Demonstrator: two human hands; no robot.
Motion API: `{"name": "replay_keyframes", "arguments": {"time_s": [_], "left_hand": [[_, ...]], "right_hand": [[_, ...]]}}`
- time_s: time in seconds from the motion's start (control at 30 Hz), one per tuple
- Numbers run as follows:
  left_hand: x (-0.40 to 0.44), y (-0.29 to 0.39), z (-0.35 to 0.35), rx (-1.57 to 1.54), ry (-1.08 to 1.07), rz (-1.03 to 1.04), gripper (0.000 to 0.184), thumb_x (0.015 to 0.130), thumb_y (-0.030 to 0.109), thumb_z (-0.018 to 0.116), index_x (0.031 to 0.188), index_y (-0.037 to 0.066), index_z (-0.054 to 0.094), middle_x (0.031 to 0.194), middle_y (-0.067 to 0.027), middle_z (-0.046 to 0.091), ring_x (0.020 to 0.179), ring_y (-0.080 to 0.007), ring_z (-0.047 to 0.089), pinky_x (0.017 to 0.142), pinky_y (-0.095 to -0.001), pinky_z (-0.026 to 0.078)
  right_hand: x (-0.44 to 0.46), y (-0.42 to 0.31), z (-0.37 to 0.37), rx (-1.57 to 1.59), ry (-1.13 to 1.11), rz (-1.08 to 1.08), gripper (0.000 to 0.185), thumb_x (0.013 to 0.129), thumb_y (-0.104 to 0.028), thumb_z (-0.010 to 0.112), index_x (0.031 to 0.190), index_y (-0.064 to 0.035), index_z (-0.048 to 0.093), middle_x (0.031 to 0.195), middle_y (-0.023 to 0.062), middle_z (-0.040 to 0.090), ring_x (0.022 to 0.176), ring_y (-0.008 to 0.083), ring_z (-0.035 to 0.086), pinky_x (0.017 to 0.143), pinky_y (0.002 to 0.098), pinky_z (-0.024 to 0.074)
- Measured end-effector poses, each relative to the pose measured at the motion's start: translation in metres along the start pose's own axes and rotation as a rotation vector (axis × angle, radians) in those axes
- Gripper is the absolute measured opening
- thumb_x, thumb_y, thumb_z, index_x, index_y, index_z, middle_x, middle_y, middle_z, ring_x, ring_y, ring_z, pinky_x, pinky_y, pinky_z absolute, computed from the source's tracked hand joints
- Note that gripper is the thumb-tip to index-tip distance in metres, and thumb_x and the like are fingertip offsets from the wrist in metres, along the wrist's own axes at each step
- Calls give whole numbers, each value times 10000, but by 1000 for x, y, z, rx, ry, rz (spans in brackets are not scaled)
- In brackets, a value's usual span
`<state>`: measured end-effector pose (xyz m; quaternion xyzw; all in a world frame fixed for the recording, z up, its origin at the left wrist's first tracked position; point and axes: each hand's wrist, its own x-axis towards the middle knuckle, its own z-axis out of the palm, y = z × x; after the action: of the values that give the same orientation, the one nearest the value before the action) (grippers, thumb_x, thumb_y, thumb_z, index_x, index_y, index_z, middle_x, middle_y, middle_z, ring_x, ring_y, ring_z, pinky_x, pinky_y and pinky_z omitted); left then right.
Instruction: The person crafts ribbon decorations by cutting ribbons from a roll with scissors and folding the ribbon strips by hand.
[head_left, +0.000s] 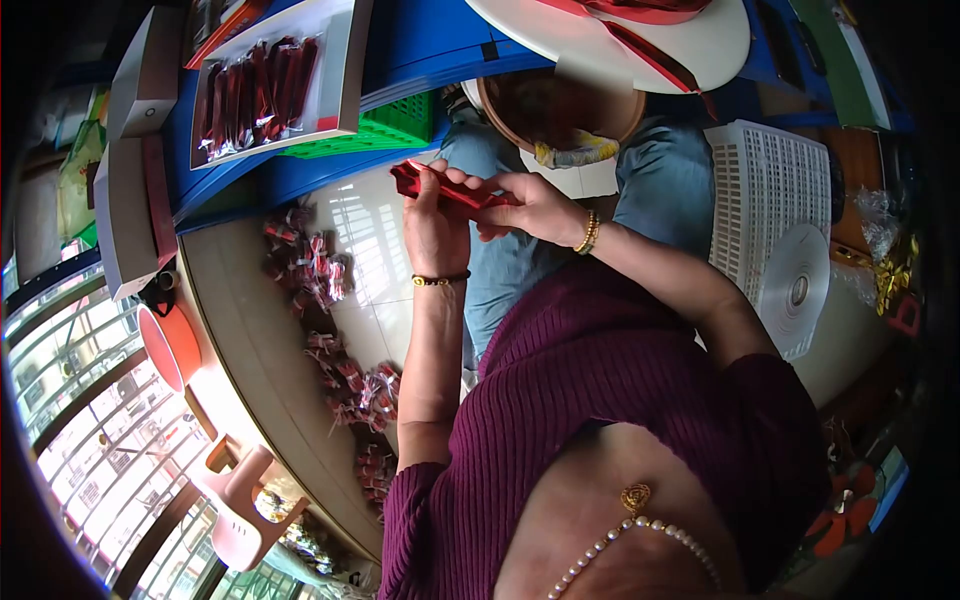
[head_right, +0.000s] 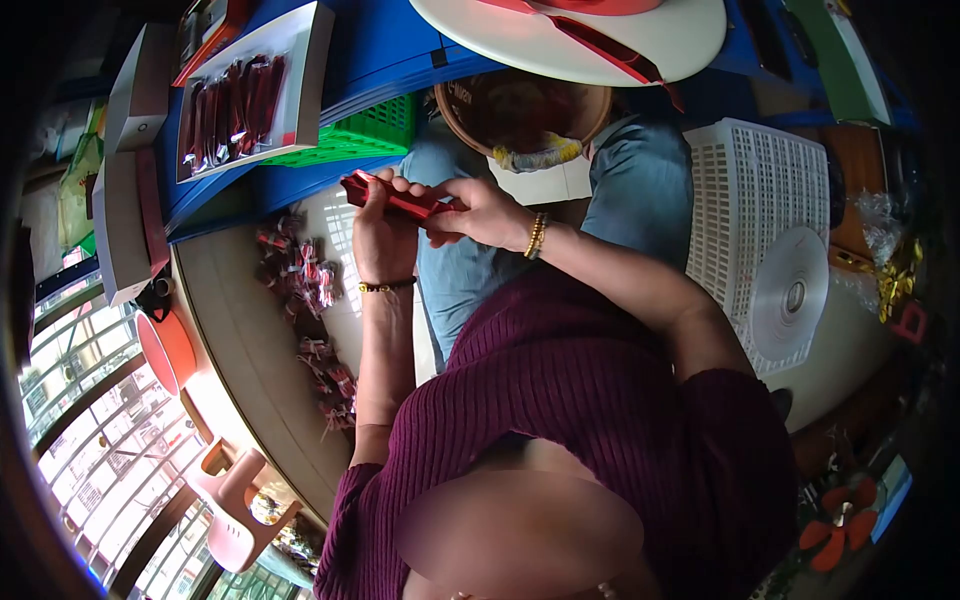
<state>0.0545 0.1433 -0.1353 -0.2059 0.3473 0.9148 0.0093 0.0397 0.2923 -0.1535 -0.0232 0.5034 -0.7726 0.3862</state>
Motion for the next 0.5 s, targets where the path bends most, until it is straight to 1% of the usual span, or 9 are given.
{"name": "replay_keyframes", "arguments": {"time_s": [0.07, 0.1, 0.23, 0.27, 0.33, 0.37, 0.4, 0.43, 0.5], "left_hand": [[2, -6, -6, -11, -3, -3, 215, 952, 213, 431, 994, 18, 512, 809, -105, 607, 754, -236, 610, 713, -364, 501], [1, -6, -4, -10, -8, -1, 215, 952, 213, 431, 994, 18, 512, 809, -105, 607, 754, -236, 610, 713, -364, 501], [2, -13, 3, 64, 28, 49, 225, 951, 213, 433, 1019, 16, 517, 830, -107, 628, 754, -210, 606, 704, -342, 495], [2, -17, 4, 95, 82, 47, 224, 950, 204, 432, 1027, 14, 522, 864, -103, 634, 748, -191, 605, 684, -320, 489], [-1, -16, 12, 92, 78, 55, 223, 949, 204, 435, 1022, 14, 526, 872, -98, 635, 746, -185, 603, 686, -314, 483], [-3, -15, 14, 84, 77, 58, 222, 948, 204, 438, 1017, 14, 530, 880, -93, 636, 743, -178, 602, 687, -307, 478], [-5, -12, 12, 129, 47, 44, 254, 937, 199, 466, 1089, 4, 526, 962, -99, 631, 835, -177, 598, 757, -303, 461], [-5, -11, 9, 129, 45, 48, 254, 937, 199, 466, 1089, 4, 526, 962, -99, 631, 835, -177, 598, 757, -303, 461], [-3, -11, 2, 269, -74, 106, 303, 935, 200, 471, 1168, 8, 490, 1084, -138, 587, 1003, -222, 550, 874, -362, 426]], "right_hand": [[3, 7, -7, -185, -10, -19, 296, 814, -113, 654, 1038, 54, 554, 801, 91, 627, 728, 122, 611, 659, 229, 497], [5, 13, -7, -436, 68, -232, 273, 818, -142, 663, 991, 50, 578, 790, 72, 624, 691, 98, 577, 627, 222, 477], [12, 13, -6, -385, 85, -229, 220, 832, -143, 651, 950, 36, 601, 791, 56, 626, 655, 87, 553, 591, 215, 453], [14, 9, -2, -292, 97, -173, 190, 843, -133, 634, 934, 32, 608, 785, 53, 627, 656, 86, 561, 584, 213, 462], [12, -7, 10, -169, 160, -25, 137, 868, -106, 591, 889, 27, 619, 766, 52, 633, 651, 86, 586, 569, 218, 499], [11, -7, 10, -168, 160, -30, 137, 868, -106, 591, 889, 27, 619, 766, 52, 633, 651, 86, 586, 569, 218, 499], [9, -7, 8, -179, 145, -48, 146, 868, -114, 592, 871, 29, 620, 765, 56, 635, 652, 88, 594, 572, 224, 510], [8, -7, 6, -190, 130, -66, 157, 868, -122, 593, 852, 32, 621, 764, 60, 637, 652, 90, 601, 575, 229, 521], [4, -9, 5, -169, 136, -88, 168, 875, -138, 590, 826, 21, 611, 713, 47, 617, 601, 85, 578, 540, 221, 492]]}}
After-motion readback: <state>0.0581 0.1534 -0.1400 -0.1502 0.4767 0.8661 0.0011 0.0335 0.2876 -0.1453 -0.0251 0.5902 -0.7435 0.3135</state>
